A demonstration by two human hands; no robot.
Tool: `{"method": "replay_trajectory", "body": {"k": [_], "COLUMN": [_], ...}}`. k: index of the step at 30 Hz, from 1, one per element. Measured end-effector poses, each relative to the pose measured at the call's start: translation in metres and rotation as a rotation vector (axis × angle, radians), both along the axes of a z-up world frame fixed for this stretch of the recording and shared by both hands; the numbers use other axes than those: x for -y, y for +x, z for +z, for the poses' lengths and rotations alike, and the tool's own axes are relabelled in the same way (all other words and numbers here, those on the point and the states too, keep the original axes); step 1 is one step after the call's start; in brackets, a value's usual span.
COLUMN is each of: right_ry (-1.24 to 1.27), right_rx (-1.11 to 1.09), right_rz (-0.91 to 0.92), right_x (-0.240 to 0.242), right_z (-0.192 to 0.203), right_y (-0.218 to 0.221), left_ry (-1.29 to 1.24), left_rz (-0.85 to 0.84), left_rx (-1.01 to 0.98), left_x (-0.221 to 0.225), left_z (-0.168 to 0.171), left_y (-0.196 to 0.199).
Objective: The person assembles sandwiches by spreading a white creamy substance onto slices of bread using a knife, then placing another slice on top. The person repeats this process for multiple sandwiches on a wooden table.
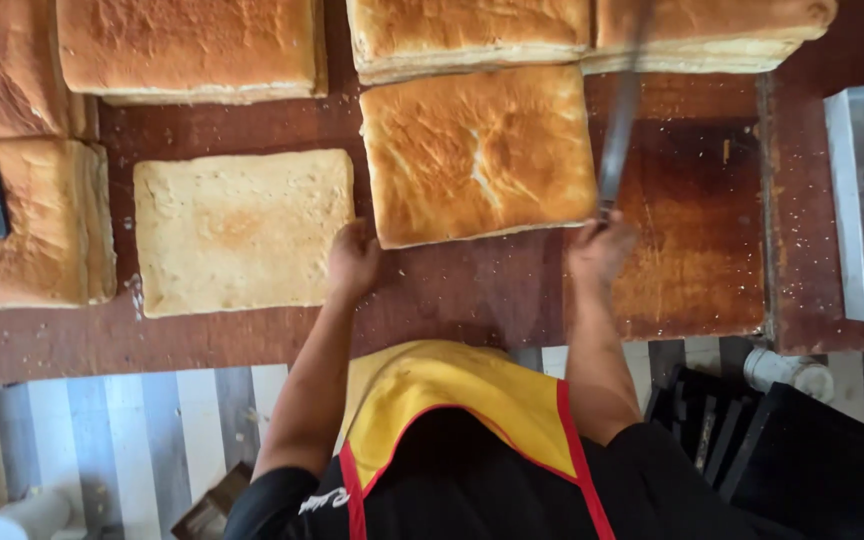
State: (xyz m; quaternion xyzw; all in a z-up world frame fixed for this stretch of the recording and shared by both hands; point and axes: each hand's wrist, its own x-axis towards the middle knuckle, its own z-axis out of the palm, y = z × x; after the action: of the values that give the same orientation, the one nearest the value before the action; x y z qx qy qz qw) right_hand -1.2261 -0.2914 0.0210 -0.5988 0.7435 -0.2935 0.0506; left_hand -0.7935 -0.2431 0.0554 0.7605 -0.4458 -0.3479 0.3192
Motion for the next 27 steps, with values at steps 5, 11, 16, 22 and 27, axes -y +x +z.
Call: {"method": "replay_trajectory", "body": {"k": [5, 11, 16, 22, 27], "right_ry": [0.185, 0.304, 0.259, 0.220, 0.514], "right_rx": [0.007, 0.158, -0.218, 0.439, 0.528], "right_rz": [-0.431, -0.565, -0.574, -0.071, 0.119], "right_x": [-0.005, -0.003, 0.021, 0.081, 0.109], "right_z": [-0.038, -0.099, -0.065, -0.090, -0.034], "right_y": [-0.092, -0.121, -0.092, -0.079, -0.057], "left_ry": [0.184, 0.272, 0.209, 0.314, 0.360], "left_rz": [0.005, 0.001, 0.087, 0.144, 0.231], "left_rx": [0.257, 0.237, 0.286, 0.068, -0.134], "left_x": [0.042, 0.043, 0.031, 0.036, 0.053], "left_z": [-0.035, -0.010, -0.021, -0.026, -0.026], "left_y": [-0.056, -0.059, -0.057, -0.038, -0.036]}}
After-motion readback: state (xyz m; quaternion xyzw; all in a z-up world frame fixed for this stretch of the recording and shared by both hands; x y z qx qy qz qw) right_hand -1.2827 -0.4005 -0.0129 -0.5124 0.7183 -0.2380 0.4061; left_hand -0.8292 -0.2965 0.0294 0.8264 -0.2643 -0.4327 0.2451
